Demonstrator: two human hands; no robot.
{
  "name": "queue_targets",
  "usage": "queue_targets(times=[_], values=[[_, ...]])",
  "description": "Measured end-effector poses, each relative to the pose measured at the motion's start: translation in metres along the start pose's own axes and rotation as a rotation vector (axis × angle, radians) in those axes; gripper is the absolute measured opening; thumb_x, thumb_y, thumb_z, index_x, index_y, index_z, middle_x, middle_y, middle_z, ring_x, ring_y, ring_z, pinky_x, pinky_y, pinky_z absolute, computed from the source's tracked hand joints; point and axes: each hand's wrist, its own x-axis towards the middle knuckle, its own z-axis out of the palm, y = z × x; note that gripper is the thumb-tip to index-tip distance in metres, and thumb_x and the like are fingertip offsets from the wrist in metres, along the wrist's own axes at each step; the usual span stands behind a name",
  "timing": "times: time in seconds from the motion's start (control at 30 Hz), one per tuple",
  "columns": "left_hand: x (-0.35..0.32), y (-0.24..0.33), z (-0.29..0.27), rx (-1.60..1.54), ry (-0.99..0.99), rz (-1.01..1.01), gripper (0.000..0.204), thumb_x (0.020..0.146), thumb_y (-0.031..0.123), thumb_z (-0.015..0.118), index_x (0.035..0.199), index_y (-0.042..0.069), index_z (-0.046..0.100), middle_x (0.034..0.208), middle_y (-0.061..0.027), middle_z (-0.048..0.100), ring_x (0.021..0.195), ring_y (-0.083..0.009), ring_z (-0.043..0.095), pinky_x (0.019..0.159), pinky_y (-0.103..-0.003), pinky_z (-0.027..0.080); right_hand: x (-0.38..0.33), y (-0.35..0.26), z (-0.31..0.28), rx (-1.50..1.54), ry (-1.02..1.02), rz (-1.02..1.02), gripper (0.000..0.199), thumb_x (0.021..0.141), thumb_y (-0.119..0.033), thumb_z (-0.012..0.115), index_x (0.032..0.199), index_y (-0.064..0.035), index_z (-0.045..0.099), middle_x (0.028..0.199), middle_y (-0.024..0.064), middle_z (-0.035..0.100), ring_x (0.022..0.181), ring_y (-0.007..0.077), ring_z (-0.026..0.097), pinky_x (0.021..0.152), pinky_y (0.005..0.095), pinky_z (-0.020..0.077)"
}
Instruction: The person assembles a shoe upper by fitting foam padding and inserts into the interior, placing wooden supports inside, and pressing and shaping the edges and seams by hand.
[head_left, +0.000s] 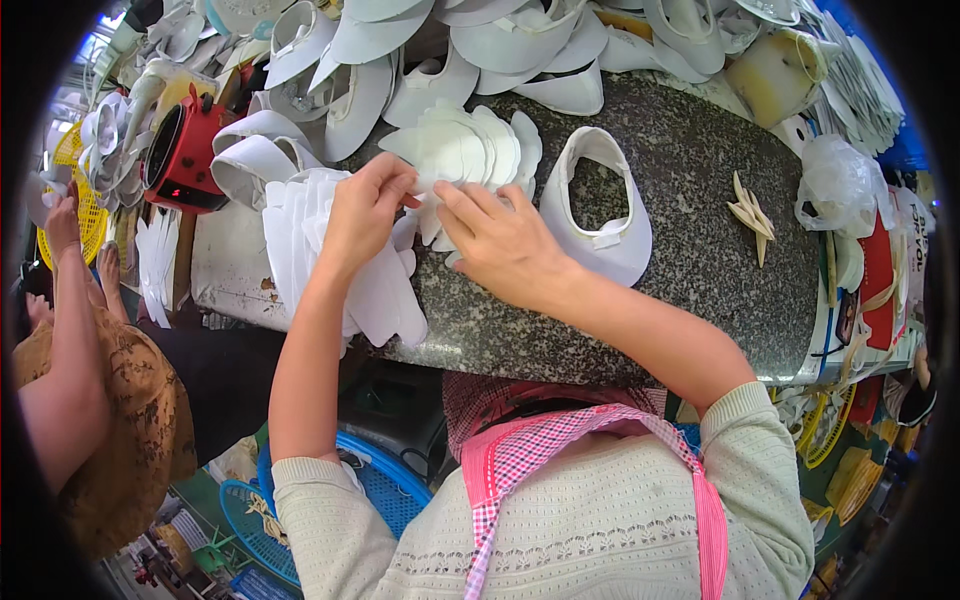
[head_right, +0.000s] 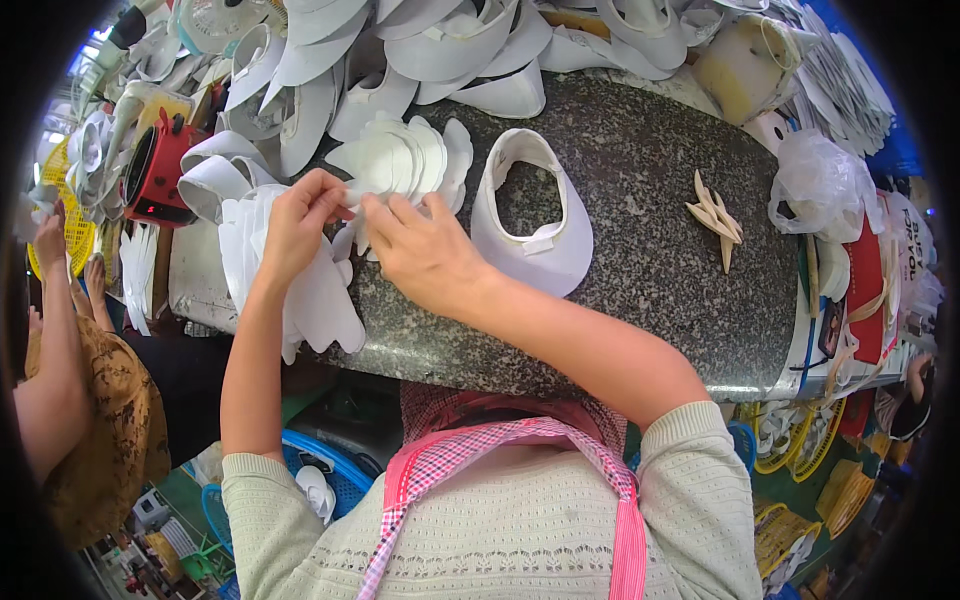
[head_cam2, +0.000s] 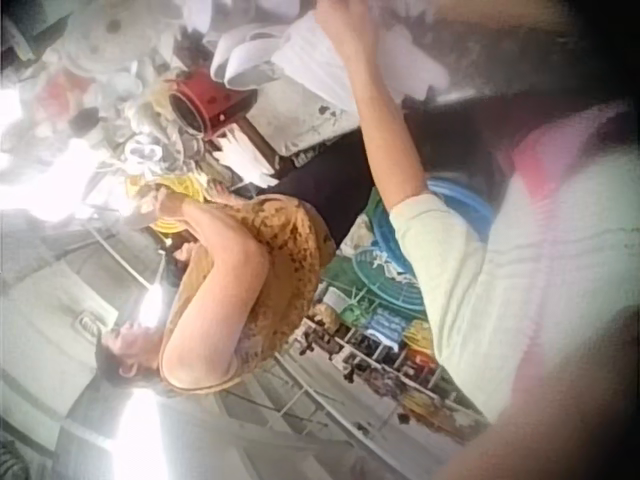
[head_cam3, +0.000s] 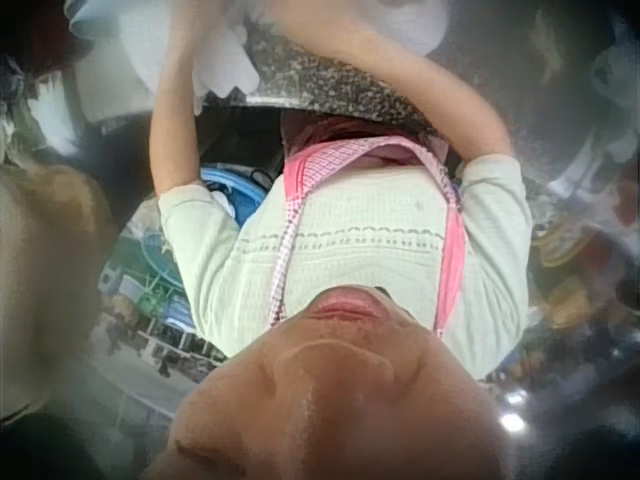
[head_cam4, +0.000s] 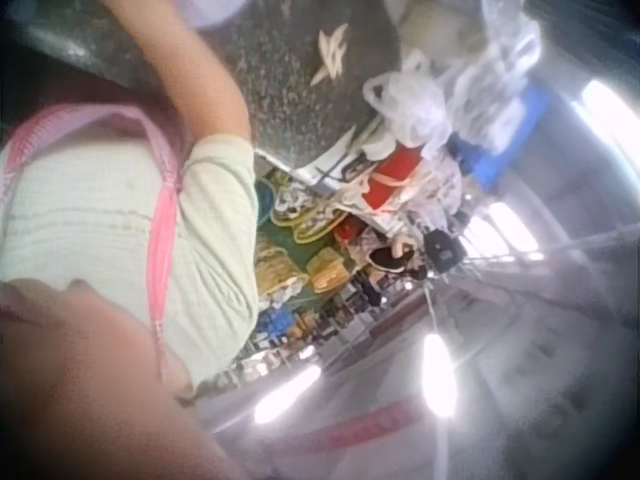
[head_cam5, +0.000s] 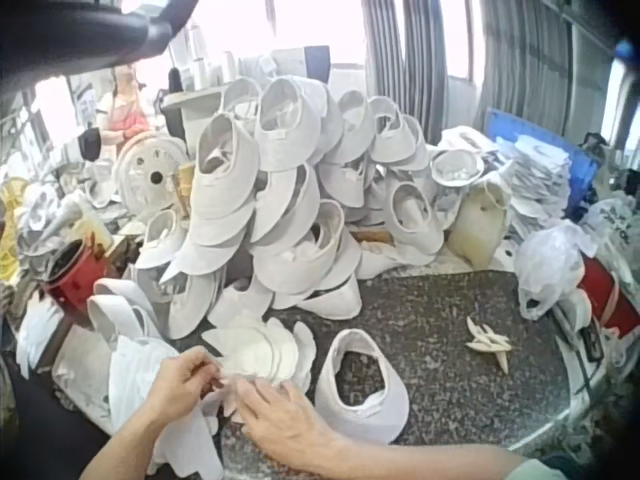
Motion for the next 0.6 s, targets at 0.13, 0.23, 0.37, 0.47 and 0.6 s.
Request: queue_targets(times=[0.13, 0.23, 0.37, 0.47, 0.6], values=[[0.022, 0.007, -0.033, -0.278, 0.672, 0.15, 0.012, 0.089, 0.014, 0.055, 0.089, 0.003, 0.06, 0.079, -0.0042, 0.062, 0.07, -0.0114, 0.061, 0.061, -0.024, 0.044, -0.014, -0.001, -0.001, 0.002, -0.079, 0.02, 0.063, 0.06, -0.025, 0.076, 0.112, 0.0001, 0.052, 0.117, 0.0111, 0.05, 0.11, 0.0215, 0.046, 0.084, 0.0364, 0.0384], [0.013, 0.061, -0.023, -0.032, 0.937, 0.438, 0.013, 0.088, 0.011, 0.057, 0.094, 0.001, 0.062, 0.085, -0.0065, 0.063, 0.079, -0.0141, 0.061, 0.068, -0.025, 0.046, -0.016, 0.01, -0.023, 0.525, 0.054, 0.155, 0.056, 0.071, -0.034, 0.07, 0.113, 0.0009, 0.055, 0.107, 0.0151, 0.056, 0.108, 0.0283, 0.047, 0.089, 0.0395, 0.0385], [-0.048, 0.058, 0.035, 0.22, 0.243, 0.747, 0.016, 0.077, -0.013, 0.056, 0.089, -0.006, 0.064, 0.072, -0.0133, 0.063, 0.062, -0.0181, 0.059, 0.058, -0.026, 0.047, -0.038, 0.038, -0.079, 1.981, 0.311, 0.787, 0.039, 0.081, -0.025, 0.066, 0.108, 0.0007, 0.055, 0.089, 0.007, 0.06, 0.071, 0.0121, 0.055, 0.058, 0.0236, 0.043], [-0.059, 0.051, 0.077, -0.233, 0.165, 0.554, 0.022, 0.07, -0.005, 0.067, 0.092, -0.001, 0.066, 0.071, -0.0093, 0.064, 0.063, -0.0164, 0.06, 0.056, -0.024, 0.044, -0.069, 0.049, -0.103, 1.592, 0.274, 0.787, 0.015, 0.086, -0.014, 0.059, 0.091, -0.0003, 0.057, 0.07, 0.0012, 0.055, 0.054, 0.0036, 0.047, 0.047, 0.0168, 0.0347], [-0.053, 0.058, 0.094, -0.316, -0.057, 0.575, 0.02, 0.07, 0.002, 0.072, 0.088, -0.002, 0.065, 0.075, -0.0095, 0.065, 0.064, -0.0141, 0.06, 0.06, -0.022, 0.046, -0.098, 0.053, -0.107, 1.633, 0.302, 1.013, 0.014, 0.085, -0.015, 0.062, 0.083, -0.0021, 0.057, 0.068, 0.0008, 0.056, 0.053, 0.0033, 0.048, 0.046, 0.017, 0.0361]])
